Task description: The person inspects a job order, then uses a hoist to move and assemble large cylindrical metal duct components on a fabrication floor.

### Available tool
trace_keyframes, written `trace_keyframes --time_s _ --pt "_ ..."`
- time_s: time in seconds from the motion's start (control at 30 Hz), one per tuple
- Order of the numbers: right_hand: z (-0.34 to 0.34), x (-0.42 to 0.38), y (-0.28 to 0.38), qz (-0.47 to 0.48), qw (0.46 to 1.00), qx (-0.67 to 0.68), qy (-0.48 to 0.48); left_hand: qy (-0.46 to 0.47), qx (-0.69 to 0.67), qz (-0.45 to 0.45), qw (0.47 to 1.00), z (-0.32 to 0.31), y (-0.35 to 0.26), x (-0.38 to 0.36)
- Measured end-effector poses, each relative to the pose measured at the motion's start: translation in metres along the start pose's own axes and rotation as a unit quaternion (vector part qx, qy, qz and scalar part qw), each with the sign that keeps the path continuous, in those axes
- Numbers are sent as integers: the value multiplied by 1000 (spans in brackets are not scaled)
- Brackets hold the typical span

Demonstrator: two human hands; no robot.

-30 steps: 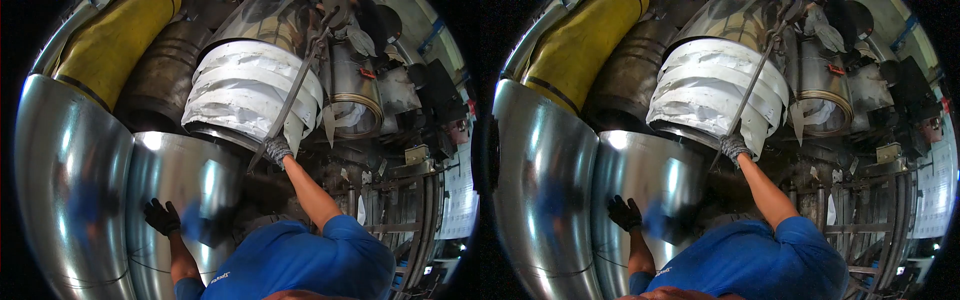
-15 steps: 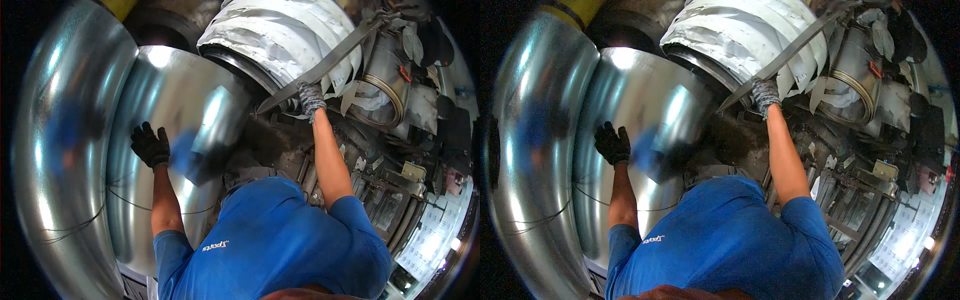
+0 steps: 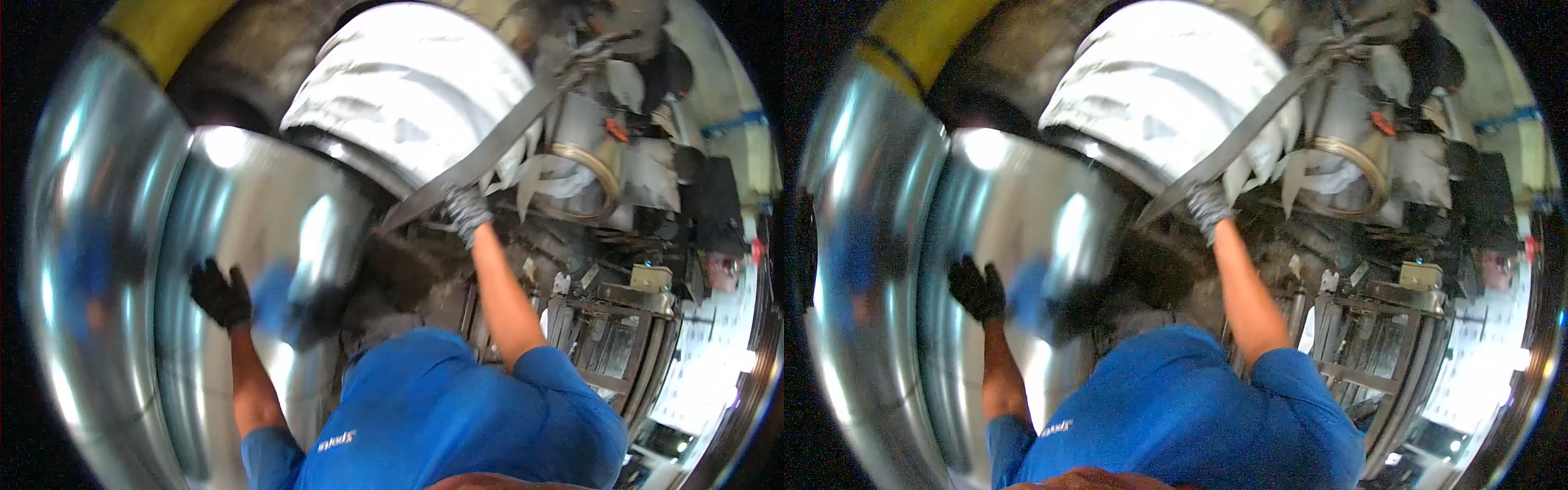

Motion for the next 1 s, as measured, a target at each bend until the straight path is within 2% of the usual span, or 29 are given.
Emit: trace_keyframes --time_s 0.03,0.07,0.1,0.13,0.27,0.3,0.33,0.4,0.43,0.53,0.6,0.63,0.7,0.73,0.8,0.9,1.0 --pt "31 -15 7 -124 949 288 9 25 4 11 1000 1 -1 1" --pt "49 -27 11 -171 908 381 -23 54 15 21 998 2 -1 1" --pt "66 -40 19 -188 906 380 -17 43 9 23 999 5 -3 0" --pt "54 -36 17 -193 897 395 50 36 8 27 999 8 -1 -1" --pt "51 -43 18 -187 894 400 74 37 0 9 999 15 0 3" --pt "49 -43 18 -168 893 408 88 -25 1 1 1000 15 0 0" --pt "47 -45 15 -168 893 410 83 -29 0 1 1000 12 0 0" --pt "65 -54 16 -174 889 421 40 28 -6 9 1000 12 0 2" --pt "75 -58 18 -172 893 405 93 26 -6 10 1000 9 1 0" --pt "71 -55 14 -159 892 411 103 -22 0 6 1000 11 2 -1" --pt "65 -50 12 -164 892 412 91 51 -1 18 999 21 -1 3" --pt "61 -48 11 -172 891 412 82 47 -2 19 999 13 1 2" --pt "72 -53 15 -181 886 421 70 -28 6 10 1000 6 2 -4" --pt "77 -54 16 -191 881 428 61 -31 6 11 999 5 3 -3" --pt "68 -44 17 -188 884 420 78 38 -3 14 999 13 2 -1" --pt "63 -38 22 -168 906 384 49 -7 -13 22 1000 5 3 -6" --pt "50 -30 22 -171 902 394 39 7 -8 21 1000 6 3 -7"
Point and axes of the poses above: each hand's wrist, its own x-axis towards the middle knuckle, its own z-axis out of the back of the hand, y = z × x, the point moved 6 cm from there along x, towards the middle knuckle, and after that the axes turned 3 degrees about -z, right-handed, at the moved point
